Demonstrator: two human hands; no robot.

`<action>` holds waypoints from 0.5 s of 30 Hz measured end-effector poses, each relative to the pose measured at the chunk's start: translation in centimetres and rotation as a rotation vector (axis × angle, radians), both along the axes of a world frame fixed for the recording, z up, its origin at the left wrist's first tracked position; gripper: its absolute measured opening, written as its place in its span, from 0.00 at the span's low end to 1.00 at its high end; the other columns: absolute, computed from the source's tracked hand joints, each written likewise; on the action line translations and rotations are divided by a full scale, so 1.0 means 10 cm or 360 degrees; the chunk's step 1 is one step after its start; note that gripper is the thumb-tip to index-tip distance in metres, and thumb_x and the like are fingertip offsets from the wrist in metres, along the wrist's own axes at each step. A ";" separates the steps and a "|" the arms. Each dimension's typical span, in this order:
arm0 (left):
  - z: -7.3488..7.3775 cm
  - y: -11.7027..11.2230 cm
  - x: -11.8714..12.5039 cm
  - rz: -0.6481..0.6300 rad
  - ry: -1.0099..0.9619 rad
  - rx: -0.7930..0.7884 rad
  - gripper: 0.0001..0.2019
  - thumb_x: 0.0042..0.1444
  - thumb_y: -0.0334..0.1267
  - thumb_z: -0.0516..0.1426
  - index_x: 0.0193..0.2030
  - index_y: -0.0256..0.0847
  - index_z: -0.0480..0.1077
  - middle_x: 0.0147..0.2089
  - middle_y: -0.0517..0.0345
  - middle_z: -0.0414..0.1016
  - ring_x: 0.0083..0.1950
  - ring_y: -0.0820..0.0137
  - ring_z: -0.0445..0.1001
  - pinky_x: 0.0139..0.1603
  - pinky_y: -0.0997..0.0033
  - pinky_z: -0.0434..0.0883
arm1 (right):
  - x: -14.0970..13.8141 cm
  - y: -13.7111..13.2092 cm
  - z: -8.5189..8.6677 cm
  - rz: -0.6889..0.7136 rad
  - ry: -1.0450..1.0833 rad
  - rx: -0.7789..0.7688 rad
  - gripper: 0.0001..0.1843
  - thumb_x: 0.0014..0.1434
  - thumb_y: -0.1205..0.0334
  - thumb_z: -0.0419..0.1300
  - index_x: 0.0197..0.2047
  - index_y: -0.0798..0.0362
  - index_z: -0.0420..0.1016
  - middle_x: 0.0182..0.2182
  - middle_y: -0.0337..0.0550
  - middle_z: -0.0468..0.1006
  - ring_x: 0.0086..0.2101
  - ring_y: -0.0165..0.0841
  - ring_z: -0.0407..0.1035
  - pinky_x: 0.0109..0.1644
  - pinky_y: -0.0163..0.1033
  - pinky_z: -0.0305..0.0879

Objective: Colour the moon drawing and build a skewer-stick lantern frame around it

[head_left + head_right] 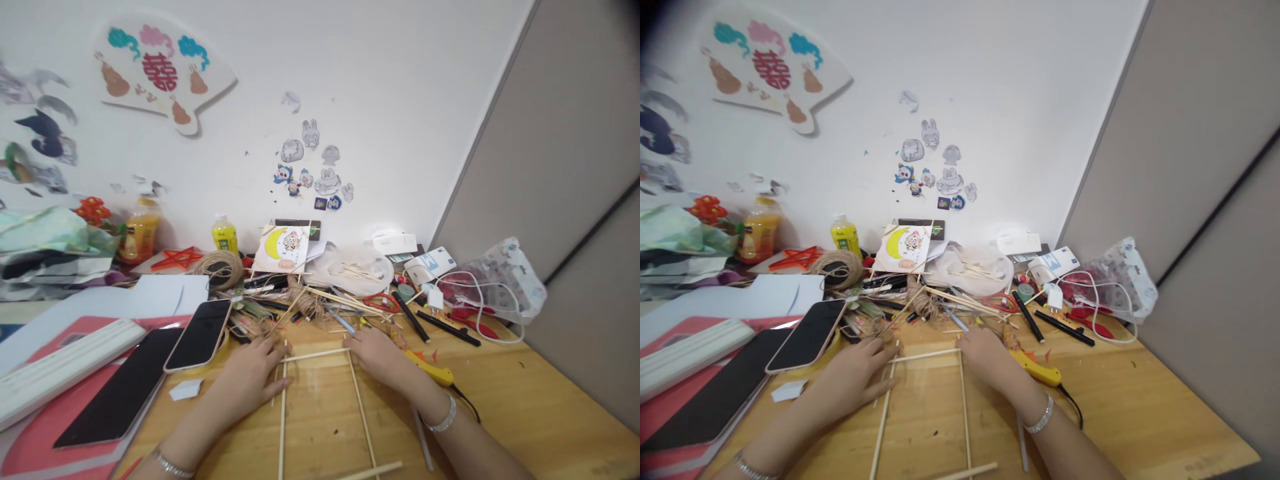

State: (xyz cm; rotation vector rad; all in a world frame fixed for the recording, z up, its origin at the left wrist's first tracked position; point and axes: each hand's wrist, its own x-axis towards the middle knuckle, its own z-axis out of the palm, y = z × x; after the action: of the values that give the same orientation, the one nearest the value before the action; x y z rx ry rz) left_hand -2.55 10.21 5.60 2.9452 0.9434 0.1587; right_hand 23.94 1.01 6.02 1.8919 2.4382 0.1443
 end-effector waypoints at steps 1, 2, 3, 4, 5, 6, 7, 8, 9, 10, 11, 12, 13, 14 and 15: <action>0.00 0.00 0.00 0.0003 -0.0001 0.0005 0.21 0.59 0.47 0.54 0.56 0.42 0.69 0.49 0.44 0.74 0.50 0.53 0.72 0.49 0.53 0.69 | 0.00 0.00 0.00 0.0001 -0.0001 0.0003 0.13 0.63 0.74 0.50 0.45 0.57 0.74 0.39 0.49 0.78 0.40 0.37 0.71 0.42 0.39 0.61; -0.01 0.00 0.00 0.0005 -0.0003 0.0011 0.21 0.59 0.47 0.54 0.57 0.42 0.69 0.49 0.45 0.74 0.50 0.53 0.72 0.49 0.53 0.69 | 0.00 0.00 -0.01 0.0004 -0.0001 0.0007 0.13 0.63 0.74 0.50 0.45 0.57 0.74 0.39 0.49 0.78 0.40 0.37 0.71 0.42 0.39 0.61; -0.02 0.00 -0.01 0.0004 -0.0006 0.0016 0.21 0.59 0.47 0.54 0.57 0.42 0.69 0.49 0.45 0.74 0.50 0.53 0.72 0.49 0.53 0.69 | 0.00 0.00 -0.02 0.0007 0.0000 0.0010 0.13 0.63 0.74 0.50 0.45 0.57 0.74 0.39 0.49 0.78 0.40 0.37 0.71 0.42 0.39 0.61; -0.03 0.00 -0.01 0.0001 -0.0011 0.0023 0.21 0.59 0.47 0.54 0.57 0.42 0.69 0.48 0.45 0.74 0.50 0.53 0.72 0.49 0.53 0.69 | 0.00 0.00 -0.03 0.0009 0.0001 0.0013 0.13 0.63 0.74 0.50 0.45 0.57 0.74 0.39 0.49 0.78 0.40 0.37 0.71 0.41 0.39 0.61; -0.04 0.01 -0.01 -0.0008 -0.0021 0.0028 0.22 0.59 0.47 0.54 0.57 0.42 0.69 0.49 0.45 0.74 0.50 0.53 0.72 0.49 0.53 0.69 | 0.00 0.00 -0.03 0.0010 0.0004 0.0016 0.13 0.63 0.73 0.50 0.45 0.56 0.74 0.39 0.48 0.78 0.40 0.37 0.71 0.41 0.39 0.61; -0.05 0.03 -0.01 -0.0016 -0.0038 0.0032 0.22 0.59 0.48 0.54 0.57 0.42 0.68 0.49 0.45 0.74 0.50 0.53 0.72 0.49 0.54 0.69 | 0.00 0.00 -0.03 0.0008 0.0005 0.0019 0.14 0.63 0.73 0.50 0.46 0.56 0.74 0.40 0.48 0.78 0.40 0.37 0.71 0.41 0.39 0.61; -0.06 0.04 -0.01 -0.0024 -0.0060 0.0035 0.23 0.59 0.48 0.54 0.58 0.41 0.68 0.50 0.45 0.73 0.50 0.54 0.72 0.49 0.54 0.69 | 0.00 0.01 -0.01 -0.0003 0.0007 0.0024 0.14 0.63 0.72 0.50 0.47 0.56 0.74 0.39 0.49 0.78 0.40 0.37 0.71 0.41 0.39 0.61; -0.05 0.05 -0.02 -0.0025 -0.0084 0.0040 0.23 0.59 0.48 0.54 0.59 0.41 0.67 0.50 0.44 0.73 0.50 0.54 0.72 0.49 0.55 0.70 | 0.01 0.01 0.02 -0.0020 0.0004 0.0031 0.14 0.63 0.72 0.50 0.47 0.56 0.74 0.39 0.49 0.78 0.40 0.38 0.71 0.41 0.39 0.61; -0.03 0.06 -0.02 -0.0017 -0.0105 0.0048 0.24 0.60 0.48 0.53 0.60 0.41 0.66 0.50 0.44 0.72 0.49 0.55 0.73 0.48 0.56 0.70 | 0.02 0.00 0.06 -0.0043 0.0004 0.0039 0.14 0.63 0.71 0.50 0.48 0.57 0.73 0.39 0.50 0.78 0.39 0.38 0.70 0.41 0.40 0.61; 0.01 0.05 -0.04 0.0002 -0.0119 0.0059 0.23 0.60 0.47 0.53 0.60 0.41 0.65 0.51 0.44 0.72 0.49 0.55 0.73 0.48 0.57 0.70 | 0.03 -0.02 0.12 -0.0066 0.0016 0.0054 0.14 0.63 0.70 0.51 0.48 0.58 0.73 0.39 0.51 0.78 0.40 0.39 0.70 0.42 0.40 0.61; 0.06 0.04 -0.06 0.0029 -0.0122 0.0072 0.22 0.61 0.45 0.53 0.60 0.40 0.65 0.51 0.44 0.72 0.50 0.55 0.72 0.49 0.57 0.69 | 0.03 -0.05 0.18 -0.0084 0.0041 0.0070 0.13 0.62 0.70 0.51 0.48 0.58 0.73 0.39 0.51 0.78 0.40 0.39 0.70 0.42 0.40 0.61; 0.12 0.01 -0.09 0.0061 -0.0109 0.0080 0.21 0.61 0.43 0.52 0.59 0.40 0.66 0.50 0.44 0.72 0.49 0.55 0.72 0.49 0.57 0.69 | 0.04 -0.10 0.25 -0.0099 0.0088 0.0090 0.13 0.62 0.70 0.52 0.47 0.57 0.74 0.39 0.51 0.78 0.41 0.39 0.69 0.43 0.40 0.61; 0.18 -0.04 -0.12 0.0092 -0.0085 0.0078 0.18 0.61 0.41 0.51 0.55 0.39 0.69 0.50 0.44 0.73 0.50 0.56 0.72 0.49 0.58 0.69 | 0.04 -0.17 0.32 -0.0103 0.0152 0.0113 0.12 0.61 0.70 0.53 0.46 0.56 0.74 0.39 0.50 0.78 0.42 0.38 0.69 0.44 0.40 0.60; 0.23 -0.11 -0.17 0.0113 -0.0041 0.0047 0.15 0.61 0.39 0.50 0.49 0.38 0.73 0.46 0.45 0.74 0.48 0.56 0.73 0.48 0.58 0.69 | 0.03 -0.27 0.38 -0.0103 0.0220 0.0116 0.11 0.60 0.70 0.54 0.44 0.56 0.74 0.38 0.49 0.77 0.41 0.38 0.68 0.44 0.39 0.60; 0.27 -0.20 -0.22 0.0121 0.0013 -0.0030 0.14 0.62 0.39 0.49 0.40 0.37 0.75 0.41 0.46 0.75 0.42 0.58 0.74 0.44 0.60 0.70 | 0.02 -0.38 0.41 -0.0102 0.0289 0.0106 0.09 0.60 0.70 0.54 0.41 0.56 0.75 0.36 0.47 0.77 0.40 0.37 0.68 0.43 0.38 0.60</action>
State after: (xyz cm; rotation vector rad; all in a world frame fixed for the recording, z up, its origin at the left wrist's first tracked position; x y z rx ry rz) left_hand -4.78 8.22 8.33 2.8969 1.0529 0.1397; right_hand 24.11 -2.76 10.12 2.0951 2.5111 0.0532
